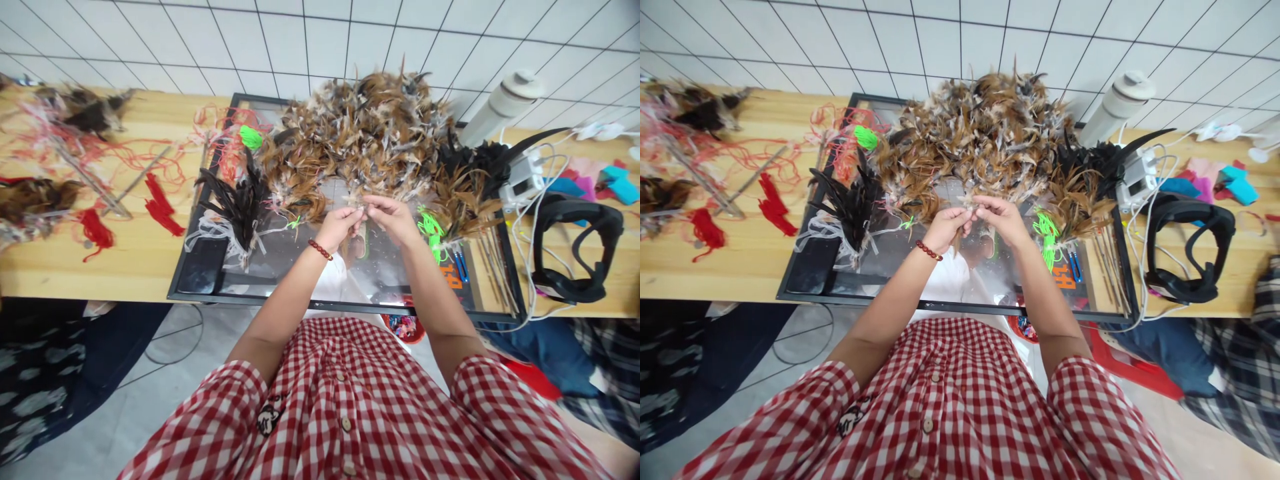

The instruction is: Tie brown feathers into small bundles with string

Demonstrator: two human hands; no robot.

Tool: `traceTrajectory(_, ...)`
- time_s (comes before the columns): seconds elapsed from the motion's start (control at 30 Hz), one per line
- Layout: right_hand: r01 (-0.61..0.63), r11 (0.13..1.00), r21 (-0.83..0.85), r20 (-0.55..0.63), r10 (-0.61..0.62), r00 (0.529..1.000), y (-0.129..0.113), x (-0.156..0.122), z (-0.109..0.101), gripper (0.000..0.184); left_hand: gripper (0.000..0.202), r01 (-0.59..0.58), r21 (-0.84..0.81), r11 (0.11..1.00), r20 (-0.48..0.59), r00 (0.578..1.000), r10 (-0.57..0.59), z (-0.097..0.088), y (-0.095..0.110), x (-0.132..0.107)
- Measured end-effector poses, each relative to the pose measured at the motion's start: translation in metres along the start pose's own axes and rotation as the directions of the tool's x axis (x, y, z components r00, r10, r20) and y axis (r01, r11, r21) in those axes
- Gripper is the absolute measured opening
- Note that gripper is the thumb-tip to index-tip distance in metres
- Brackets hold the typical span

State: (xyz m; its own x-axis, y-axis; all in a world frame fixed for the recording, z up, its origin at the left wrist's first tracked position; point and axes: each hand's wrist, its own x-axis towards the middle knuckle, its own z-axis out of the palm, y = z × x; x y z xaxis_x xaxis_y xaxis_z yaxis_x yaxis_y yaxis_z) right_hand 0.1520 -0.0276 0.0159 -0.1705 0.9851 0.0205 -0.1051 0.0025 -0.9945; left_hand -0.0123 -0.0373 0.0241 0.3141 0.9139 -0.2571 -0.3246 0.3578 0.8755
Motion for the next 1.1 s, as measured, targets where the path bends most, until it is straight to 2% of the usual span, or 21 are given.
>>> traceTrajectory(0.13,-0.059,0.998,-0.004,0.092,0.059,0.994,-0.003,-0.004,0.001,0.048,0.029,0.031,0.046,0.998,0.091,0.995,-0.036,0.001,-0.001,-0.002)
traceTrajectory(0.2,-0.067,0.998,0.007,0.092,0.066,0.994,-0.004,-0.005,0.004,0.046,0.027,0.061,0.053,0.997,0.114,0.991,-0.066,0.001,-0.002,-0.003)
traceTrajectory(0.4,-0.074,0.996,0.040,-0.035,0.076,0.997,-0.005,-0.006,0.016,0.053,0.022,0.127,-0.032,0.991,0.141,0.983,-0.121,0.003,-0.003,-0.002)
traceTrajectory(0.53,-0.050,0.999,0.000,-0.074,0.050,0.996,-0.002,-0.004,0.017,0.053,0.030,0.048,0.014,0.999,0.079,0.996,-0.049,0.003,-0.007,-0.001)
traceTrajectory(0.7,0.084,0.996,-0.040,-0.293,-0.092,0.952,0.000,0.002,0.001,0.045,0.021,0.041,-0.037,0.998,0.009,0.999,-0.041,0.002,-0.006,-0.001)
traceTrajectory(0.8,0.111,0.988,-0.103,-0.241,-0.133,0.961,-0.002,0.001,-0.004,0.039,0.021,0.053,-0.043,0.998,0.007,0.999,-0.053,0.003,-0.004,-0.002)
traceTrajectory(0.97,0.048,0.997,-0.057,-0.044,-0.050,0.998,-0.001,-0.004,0.007,0.040,0.029,0.027,0.020,0.999,0.010,1.000,-0.027,0.003,-0.006,-0.001)
traceTrajectory(1.1,0.046,0.997,-0.068,-0.025,-0.047,0.999,0.003,-0.004,0.010,0.046,0.031,0.062,-0.012,0.998,0.049,0.997,-0.062,0.003,-0.007,-0.002)
